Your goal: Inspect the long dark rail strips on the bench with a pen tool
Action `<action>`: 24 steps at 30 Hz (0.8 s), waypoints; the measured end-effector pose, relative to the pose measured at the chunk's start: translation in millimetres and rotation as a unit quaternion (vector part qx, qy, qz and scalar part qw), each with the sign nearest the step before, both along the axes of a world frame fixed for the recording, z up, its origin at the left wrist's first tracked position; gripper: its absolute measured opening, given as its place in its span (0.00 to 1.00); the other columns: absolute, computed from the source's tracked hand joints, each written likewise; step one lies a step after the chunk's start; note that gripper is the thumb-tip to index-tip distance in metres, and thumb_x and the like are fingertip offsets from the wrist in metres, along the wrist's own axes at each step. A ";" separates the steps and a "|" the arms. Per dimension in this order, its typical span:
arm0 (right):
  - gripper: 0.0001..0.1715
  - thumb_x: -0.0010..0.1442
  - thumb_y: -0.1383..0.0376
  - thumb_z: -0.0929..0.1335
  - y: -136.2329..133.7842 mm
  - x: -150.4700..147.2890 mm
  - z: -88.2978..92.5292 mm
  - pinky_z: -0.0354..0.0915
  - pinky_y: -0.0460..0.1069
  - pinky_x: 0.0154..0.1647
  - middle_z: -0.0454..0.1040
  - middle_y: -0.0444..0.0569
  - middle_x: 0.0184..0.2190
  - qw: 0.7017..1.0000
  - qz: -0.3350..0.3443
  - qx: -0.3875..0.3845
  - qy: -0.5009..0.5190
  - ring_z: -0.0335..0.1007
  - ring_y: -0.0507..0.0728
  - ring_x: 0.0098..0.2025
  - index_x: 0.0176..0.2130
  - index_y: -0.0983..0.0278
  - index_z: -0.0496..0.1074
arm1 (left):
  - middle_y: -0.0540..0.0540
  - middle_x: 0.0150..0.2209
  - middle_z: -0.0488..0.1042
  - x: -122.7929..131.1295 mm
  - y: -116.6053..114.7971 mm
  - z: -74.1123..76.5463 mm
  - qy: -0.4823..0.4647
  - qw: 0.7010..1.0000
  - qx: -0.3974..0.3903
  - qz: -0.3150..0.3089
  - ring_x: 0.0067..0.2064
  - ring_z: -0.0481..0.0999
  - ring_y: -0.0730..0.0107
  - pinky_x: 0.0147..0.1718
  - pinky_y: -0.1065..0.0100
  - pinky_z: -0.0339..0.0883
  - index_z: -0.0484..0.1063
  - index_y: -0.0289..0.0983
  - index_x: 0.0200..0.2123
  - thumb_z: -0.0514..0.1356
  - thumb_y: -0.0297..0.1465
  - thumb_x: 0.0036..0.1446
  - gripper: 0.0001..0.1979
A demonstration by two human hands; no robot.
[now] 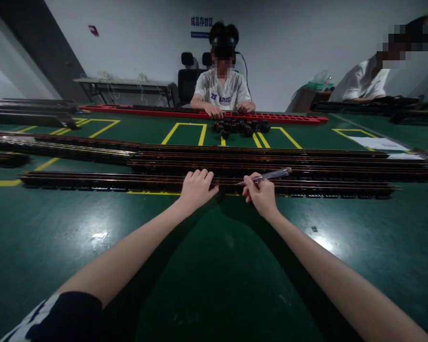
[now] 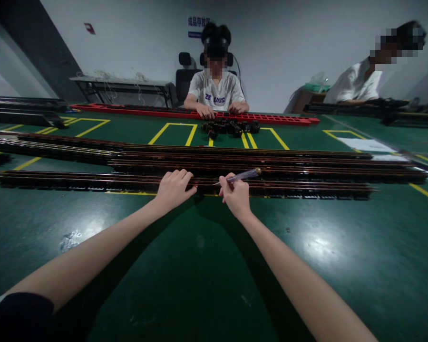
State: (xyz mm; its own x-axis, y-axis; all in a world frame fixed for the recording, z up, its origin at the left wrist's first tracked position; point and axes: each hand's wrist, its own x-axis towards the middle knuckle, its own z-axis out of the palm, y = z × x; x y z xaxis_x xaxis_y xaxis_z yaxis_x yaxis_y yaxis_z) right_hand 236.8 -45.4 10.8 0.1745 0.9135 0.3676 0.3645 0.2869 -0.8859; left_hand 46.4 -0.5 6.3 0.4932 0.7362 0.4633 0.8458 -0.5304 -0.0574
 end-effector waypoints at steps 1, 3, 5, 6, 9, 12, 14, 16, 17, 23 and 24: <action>0.25 0.57 0.45 0.64 0.0 0.2 -0.2 0.56 0.42 0.12 0.68 0.42 0.14 1.000 0.001 0.001 -0.002 0.62 0.48 0.12 0.23 0.62 0.62 | 0.37 0.40 0.76 0.1 -0.1 0.3 -0.002 1.000 -0.002 -0.001 0.41 0.74 0.55 0.38 0.58 0.63 0.72 0.32 0.42 0.52 0.36 0.60 0.15; 0.25 0.58 0.46 0.64 0.0 0.7 -0.5 0.56 0.42 0.12 0.69 0.43 0.14 1.000 0.003 0.004 -0.006 0.62 0.48 0.12 0.23 0.62 0.62 | 0.37 0.40 0.76 0.3 -0.5 0.9 -0.004 1.000 -0.005 -0.002 0.41 0.74 0.55 0.37 0.58 0.63 0.72 0.33 0.42 0.52 0.36 0.60 0.15; 0.24 0.58 0.46 0.64 0.1 1.0 -0.8 0.56 0.42 0.12 0.69 0.43 0.14 1.000 0.004 0.007 -0.010 0.62 0.48 0.12 0.23 0.62 0.62 | 0.37 0.40 0.76 0.4 -0.8 1.4 -0.003 1.000 -0.008 -0.001 0.41 0.74 0.55 0.37 0.58 0.64 0.72 0.32 0.42 0.52 0.36 0.60 0.15; 0.24 0.58 0.46 0.64 0.1 1.1 -0.9 0.56 0.42 0.12 0.69 0.43 0.14 1.000 0.003 0.008 -0.011 0.62 0.48 0.12 0.23 0.62 0.62 | 0.37 0.40 0.76 0.4 -1.0 1.5 -0.002 1.000 -0.009 0.000 0.41 0.74 0.55 0.37 0.58 0.64 0.72 0.32 0.42 0.52 0.36 0.60 0.15; 0.24 0.58 0.46 0.64 0.3 0.9 -0.9 0.56 0.42 0.12 0.69 0.43 0.14 1.000 0.001 0.008 -0.012 0.62 0.48 0.12 0.23 0.62 0.62 | 0.37 0.40 0.76 0.2 -1.1 1.7 -0.005 1.000 -0.010 -0.001 0.41 0.74 0.55 0.37 0.58 0.64 0.72 0.33 0.42 0.52 0.36 0.60 0.15; 0.25 0.58 0.46 0.64 0.3 0.5 -0.7 0.56 0.43 0.12 0.69 0.43 0.14 1.000 0.002 0.006 -0.011 0.62 0.48 0.12 0.23 0.62 0.62 | 0.37 0.40 0.76 0.0 -0.9 1.5 -0.007 1.000 -0.010 -0.002 0.41 0.74 0.54 0.37 0.58 0.64 0.72 0.33 0.42 0.52 0.36 0.60 0.15; 0.25 0.57 0.45 0.64 0.0 0.5 -0.4 0.56 0.43 0.12 0.69 0.43 0.14 1.000 0.003 0.005 -0.009 0.62 0.48 0.12 0.23 0.62 0.62 | 0.37 0.40 0.76 -0.1 -0.8 1.6 -0.007 1.000 -0.009 -0.002 0.41 0.74 0.55 0.37 0.58 0.64 0.72 0.33 0.42 0.52 0.36 0.60 0.15; 0.25 0.57 0.46 0.64 -0.3 0.7 -0.3 0.56 0.43 0.12 0.69 0.43 0.14 1.000 0.004 0.006 -0.007 0.62 0.48 0.12 0.24 0.62 0.62 | 0.37 0.40 0.76 -0.1 -0.9 1.7 -0.007 1.000 -0.010 -0.002 0.40 0.74 0.55 0.37 0.58 0.64 0.72 0.33 0.42 0.52 0.36 0.60 0.15; 0.24 0.57 0.46 0.64 -0.3 0.8 -0.2 0.56 0.43 0.12 0.69 0.43 0.14 1.000 0.004 0.007 -0.007 0.62 0.48 0.12 0.23 0.62 0.62 | 0.37 0.40 0.76 -0.1 -1.0 1.7 -0.008 1.000 -0.011 -0.002 0.40 0.74 0.55 0.37 0.58 0.64 0.72 0.33 0.42 0.53 0.36 0.60 0.15; 0.24 0.57 0.46 0.64 0.4 1.4 -0.9 0.56 0.42 0.12 0.69 0.42 0.14 1.000 0.004 0.003 -0.005 0.62 0.48 0.12 0.23 0.62 0.62 | 0.37 0.40 0.76 -0.3 -0.4 0.3 -0.006 1.000 -0.002 -0.003 0.41 0.73 0.54 0.38 0.57 0.63 0.72 0.34 0.42 0.52 0.36 0.60 0.15; 0.25 0.57 0.46 0.64 0.6 1.5 -1.2 0.56 0.42 0.12 0.69 0.42 0.14 1.000 0.004 0.003 -0.005 0.62 0.48 0.12 0.23 0.62 0.62 | 0.37 0.40 0.76 -0.3 -0.3 0.1 -0.004 1.000 -0.001 -0.002 0.41 0.73 0.54 0.38 0.57 0.63 0.72 0.34 0.42 0.52 0.36 0.60 0.15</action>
